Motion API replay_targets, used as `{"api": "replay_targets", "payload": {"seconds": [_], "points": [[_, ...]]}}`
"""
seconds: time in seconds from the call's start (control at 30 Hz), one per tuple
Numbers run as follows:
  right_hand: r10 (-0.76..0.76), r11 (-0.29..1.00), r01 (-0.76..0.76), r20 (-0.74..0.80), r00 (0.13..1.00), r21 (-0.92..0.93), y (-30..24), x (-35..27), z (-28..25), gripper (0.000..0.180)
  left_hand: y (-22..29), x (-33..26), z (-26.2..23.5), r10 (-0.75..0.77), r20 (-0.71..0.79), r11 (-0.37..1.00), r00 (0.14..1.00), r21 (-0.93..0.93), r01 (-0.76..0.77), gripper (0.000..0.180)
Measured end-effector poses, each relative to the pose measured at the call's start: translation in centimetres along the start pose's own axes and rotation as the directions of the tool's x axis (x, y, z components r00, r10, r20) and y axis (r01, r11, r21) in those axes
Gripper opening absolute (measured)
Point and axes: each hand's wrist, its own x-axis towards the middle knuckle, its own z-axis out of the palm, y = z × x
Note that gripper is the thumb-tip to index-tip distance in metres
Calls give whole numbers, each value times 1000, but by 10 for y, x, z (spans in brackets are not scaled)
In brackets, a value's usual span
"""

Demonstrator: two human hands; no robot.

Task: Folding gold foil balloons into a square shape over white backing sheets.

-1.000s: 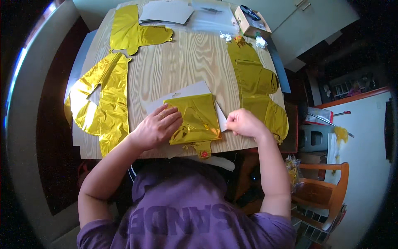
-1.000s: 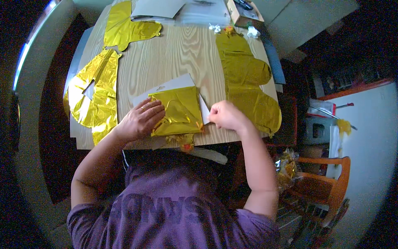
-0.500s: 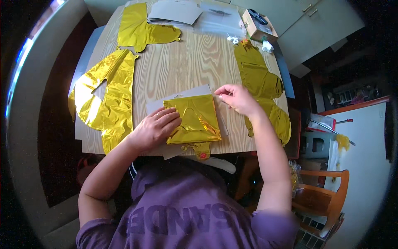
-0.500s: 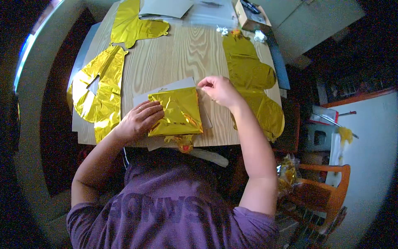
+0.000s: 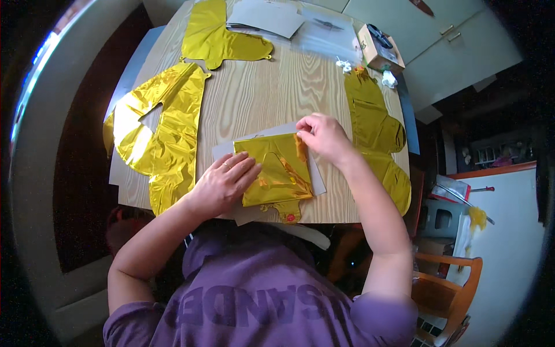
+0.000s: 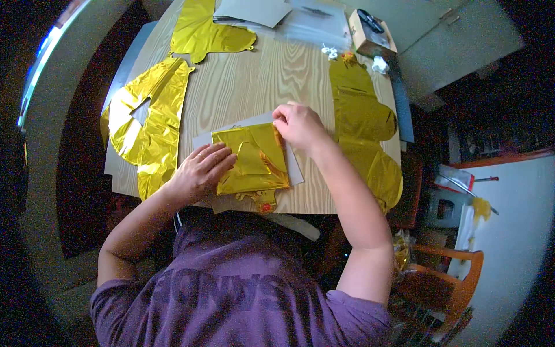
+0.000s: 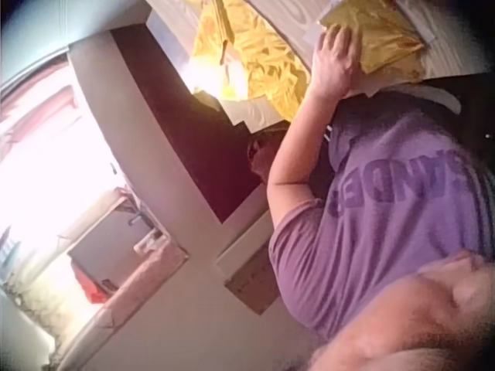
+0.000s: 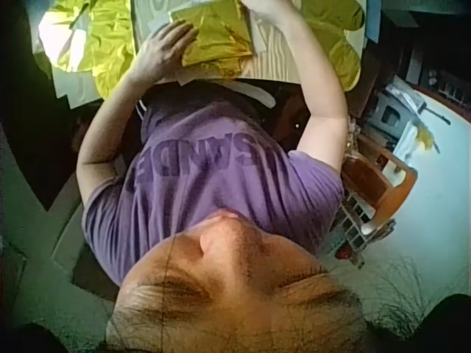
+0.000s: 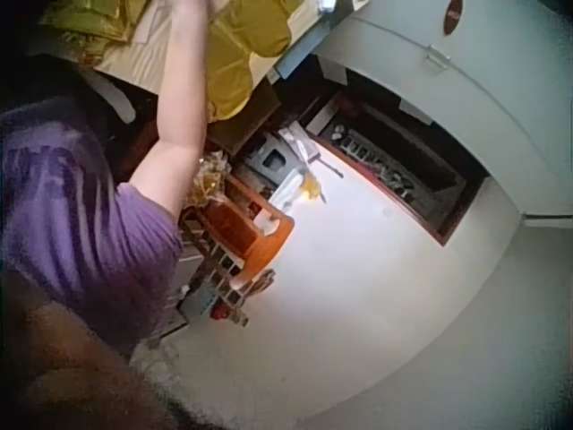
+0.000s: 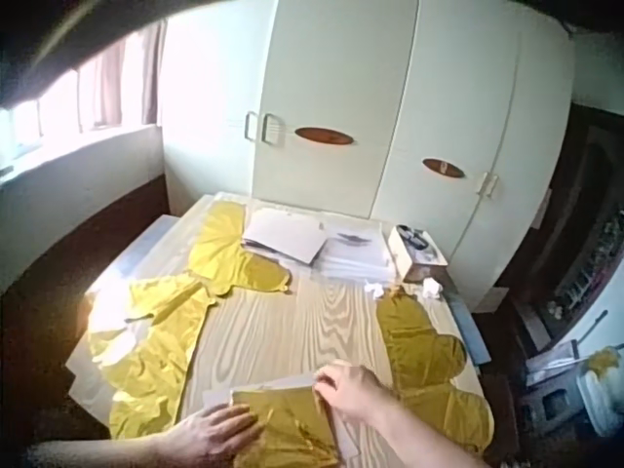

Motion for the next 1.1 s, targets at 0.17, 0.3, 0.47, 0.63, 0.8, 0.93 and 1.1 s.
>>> {"api": "replay_targets", "payload": {"seconds": [0.17,0.3,0.47,0.63,0.8,0.93,1.1], "points": [[-338,932,316,-120,933,-176,2,-3,11,21,29,-16,-15,-411,79,911,908,-4,413,93],[-474,854,413,-145,869,-316,-5,-21,19,26,28,-27,-19,-446,155,887,881,-52,459,105],[-422,815,291,-169,891,-501,4,-70,25,32,-6,-11,-15,-228,189,934,955,-235,270,108],[-368,818,200,-223,903,-539,11,-87,23,31,-14,9,-18,-101,236,931,967,-321,176,112],[-342,840,178,-246,907,-513,16,-77,21,31,-12,23,-18,-105,163,925,981,-346,156,102],[-294,874,136,-285,912,-466,14,-79,22,31,-1,40,-2,-14,113,989,993,-144,30,95],[-175,930,77,-250,952,-360,-9,-97,24,48,-3,43,10,5,152,997,988,-71,6,95]]}}
